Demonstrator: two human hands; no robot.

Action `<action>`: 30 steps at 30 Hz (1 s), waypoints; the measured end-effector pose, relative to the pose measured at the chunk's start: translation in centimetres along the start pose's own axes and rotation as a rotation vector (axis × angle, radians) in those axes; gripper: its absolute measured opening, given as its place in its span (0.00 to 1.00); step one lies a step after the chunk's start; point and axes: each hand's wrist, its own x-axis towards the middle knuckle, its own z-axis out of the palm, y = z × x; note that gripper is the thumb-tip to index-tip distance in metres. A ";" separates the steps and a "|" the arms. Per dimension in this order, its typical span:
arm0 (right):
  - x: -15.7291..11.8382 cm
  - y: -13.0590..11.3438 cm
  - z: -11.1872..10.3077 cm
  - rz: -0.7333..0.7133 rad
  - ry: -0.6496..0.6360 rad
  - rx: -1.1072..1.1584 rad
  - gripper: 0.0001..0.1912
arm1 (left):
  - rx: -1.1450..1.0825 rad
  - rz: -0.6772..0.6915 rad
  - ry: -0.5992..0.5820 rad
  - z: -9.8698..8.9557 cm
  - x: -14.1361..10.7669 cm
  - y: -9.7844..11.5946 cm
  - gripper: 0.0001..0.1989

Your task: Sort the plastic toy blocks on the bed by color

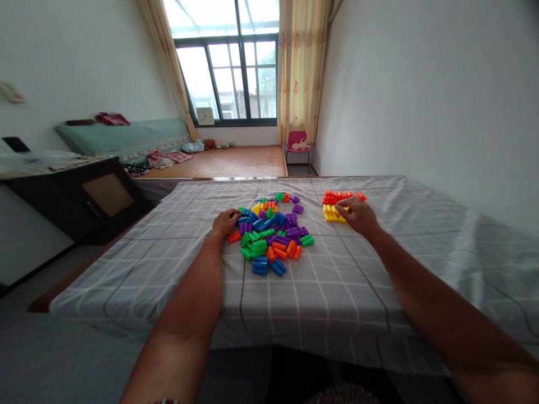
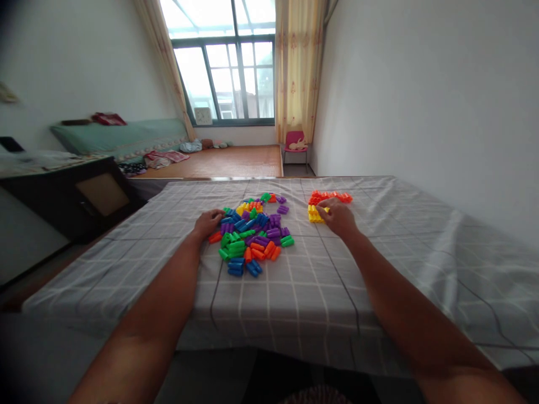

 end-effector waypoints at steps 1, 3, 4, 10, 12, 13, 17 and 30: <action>0.4 -2.0 0.8 -0.092 -0.050 0.048 0.15 | 0.003 -0.003 0.001 0.0 0.0 0.1 0.17; 1.5 -6.1 2.7 -0.313 -0.193 0.115 0.15 | -0.001 -0.004 0.002 0.1 -0.1 0.2 0.16; 2.2 -8.0 3.8 -0.411 -0.244 0.123 0.14 | -0.005 0.001 0.003 0.1 -0.1 0.2 0.16; 8.1 -15.9 11.1 -0.534 -0.319 0.054 0.19 | 0.013 -0.013 0.006 0.3 -0.1 0.1 0.15; 9.8 -17.2 13.4 -0.482 -0.341 0.008 0.20 | 0.010 -0.023 0.004 0.3 -0.1 0.1 0.15; 10.5 -17.7 14.4 -0.448 -0.364 -0.018 0.20 | 0.003 -0.024 0.002 0.3 -0.1 0.2 0.15; 12.1 -18.6 16.1 -0.347 -0.506 -0.099 0.15 | -0.017 -0.024 -0.002 0.3 -0.2 0.3 0.15; 9.7 -11.3 8.9 -0.109 -0.656 0.589 0.15 | 0.027 -0.009 0.008 0.1 -0.1 0.5 0.15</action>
